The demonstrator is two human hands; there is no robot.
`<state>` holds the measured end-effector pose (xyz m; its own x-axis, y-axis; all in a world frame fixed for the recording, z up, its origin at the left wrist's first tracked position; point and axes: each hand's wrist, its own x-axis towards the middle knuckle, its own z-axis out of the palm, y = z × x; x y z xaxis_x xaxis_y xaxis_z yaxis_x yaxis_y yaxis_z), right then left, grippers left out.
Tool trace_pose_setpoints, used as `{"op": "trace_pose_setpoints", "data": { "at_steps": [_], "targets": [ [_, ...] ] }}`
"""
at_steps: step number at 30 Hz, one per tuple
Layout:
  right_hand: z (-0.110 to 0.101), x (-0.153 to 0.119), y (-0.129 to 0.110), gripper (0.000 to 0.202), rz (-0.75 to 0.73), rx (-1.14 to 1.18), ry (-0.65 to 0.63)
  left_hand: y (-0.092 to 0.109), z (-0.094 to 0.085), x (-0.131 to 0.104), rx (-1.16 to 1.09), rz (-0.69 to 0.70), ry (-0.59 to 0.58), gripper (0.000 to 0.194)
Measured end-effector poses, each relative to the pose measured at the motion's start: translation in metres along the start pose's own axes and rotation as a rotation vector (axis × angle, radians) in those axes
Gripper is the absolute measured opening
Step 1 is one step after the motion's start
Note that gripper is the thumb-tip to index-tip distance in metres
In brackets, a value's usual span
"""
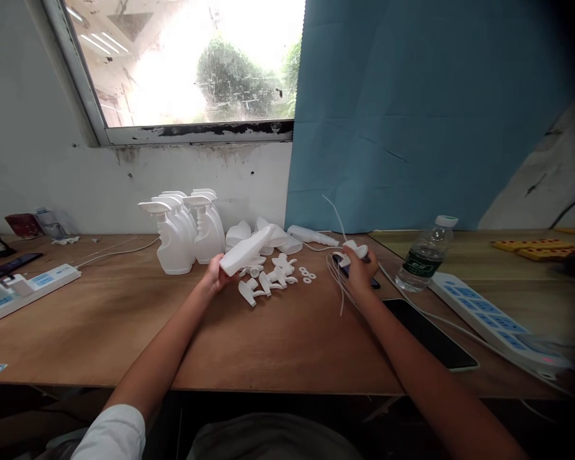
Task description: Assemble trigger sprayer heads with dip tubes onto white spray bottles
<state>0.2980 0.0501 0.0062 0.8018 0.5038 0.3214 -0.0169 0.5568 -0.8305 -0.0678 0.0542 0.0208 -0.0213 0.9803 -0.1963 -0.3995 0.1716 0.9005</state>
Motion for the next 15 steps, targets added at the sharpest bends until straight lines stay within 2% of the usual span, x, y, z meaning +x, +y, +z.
{"op": "trace_pose_setpoints", "data": {
  "at_steps": [4,7,9,12,15],
  "targets": [
    [0.002,-0.009,0.001,0.038,0.076,-0.012,-0.100,0.002,0.017,-0.005,-0.144,-0.044,-0.105,0.027],
    [0.003,-0.013,0.001,0.034,0.076,-0.028,-0.148,0.003,0.038,0.000,-0.236,0.029,-0.148,0.024],
    [0.003,-0.015,0.001,0.031,0.087,-0.019,-0.177,0.002,0.053,0.007,-0.270,0.083,-0.161,0.030],
    [0.003,-0.016,-0.001,0.030,0.144,-0.003,-0.206,-0.003,0.076,0.022,-0.291,0.134,-0.099,0.056],
    [0.003,-0.018,-0.003,0.031,0.213,0.016,-0.211,-0.010,0.091,0.040,-0.273,0.138,0.008,0.062]
  ]
}}
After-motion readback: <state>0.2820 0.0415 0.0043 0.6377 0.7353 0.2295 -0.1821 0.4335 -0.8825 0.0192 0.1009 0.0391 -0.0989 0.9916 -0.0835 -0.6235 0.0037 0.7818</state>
